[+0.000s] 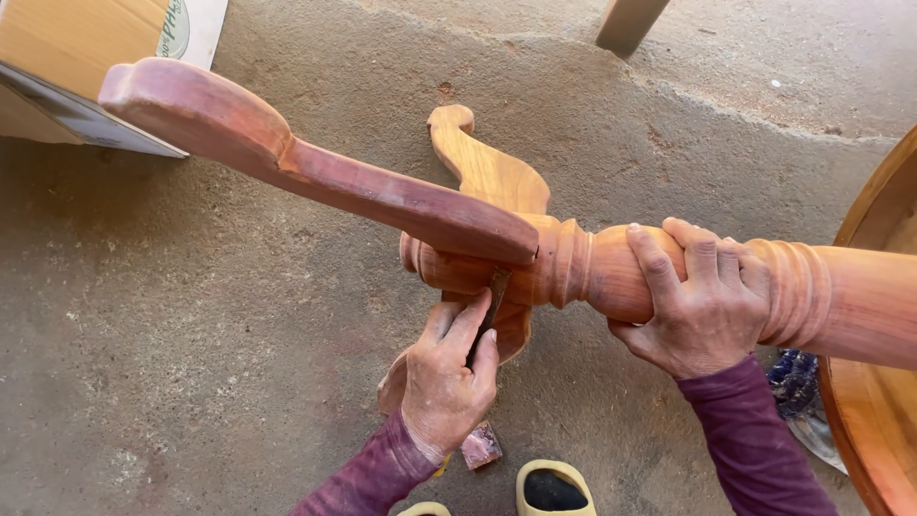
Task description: The person uses a small metal spatula to scoop a pinkish paste from a small container and applies it to a crack on the leg of an overturned wooden table. They smooth the paste into the gap and scrape off the excess.
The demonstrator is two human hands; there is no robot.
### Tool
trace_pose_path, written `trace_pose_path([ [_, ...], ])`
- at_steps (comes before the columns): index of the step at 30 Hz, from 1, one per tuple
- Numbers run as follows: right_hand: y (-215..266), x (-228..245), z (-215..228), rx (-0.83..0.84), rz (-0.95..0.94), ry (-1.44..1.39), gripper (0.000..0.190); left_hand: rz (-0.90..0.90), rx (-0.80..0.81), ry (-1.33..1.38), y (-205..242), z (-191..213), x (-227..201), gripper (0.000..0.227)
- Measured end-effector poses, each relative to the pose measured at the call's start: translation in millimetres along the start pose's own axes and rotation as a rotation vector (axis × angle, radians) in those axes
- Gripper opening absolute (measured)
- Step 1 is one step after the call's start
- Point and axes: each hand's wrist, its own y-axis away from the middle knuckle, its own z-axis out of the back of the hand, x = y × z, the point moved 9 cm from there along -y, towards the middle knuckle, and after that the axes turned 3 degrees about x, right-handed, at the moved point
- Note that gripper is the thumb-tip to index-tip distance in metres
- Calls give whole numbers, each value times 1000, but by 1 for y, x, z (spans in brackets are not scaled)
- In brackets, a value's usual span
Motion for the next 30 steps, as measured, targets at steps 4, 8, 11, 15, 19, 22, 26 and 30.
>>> trace_pose_path([
  [4,0,1,0,-3,2,6,83,-32,-7,1,-1,-2,-1,43],
  [8,0,1,0,5,6,14,84,-90,-20,-23,0,-3,-5,43],
  [11,0,1,0,2,8,14,82,-98,15,-66,0,-3,-8,44],
  [15,0,2,2,-12,11,1,83,-10,83,-85,0,-1,-6,46],
  [19,-1,1,2,-16,1,10,82,-42,94,-134,0,13,-9,44],
  [22,0,0,3,-25,-7,9,80,-196,90,-294,3,20,-3,43],
  [26,-2,1,5,-27,-4,-14,81,-260,163,-691,-15,41,-41,58],
  [30,0,-1,0,-6,-23,-23,81,-310,224,-805,-18,35,-51,52],
])
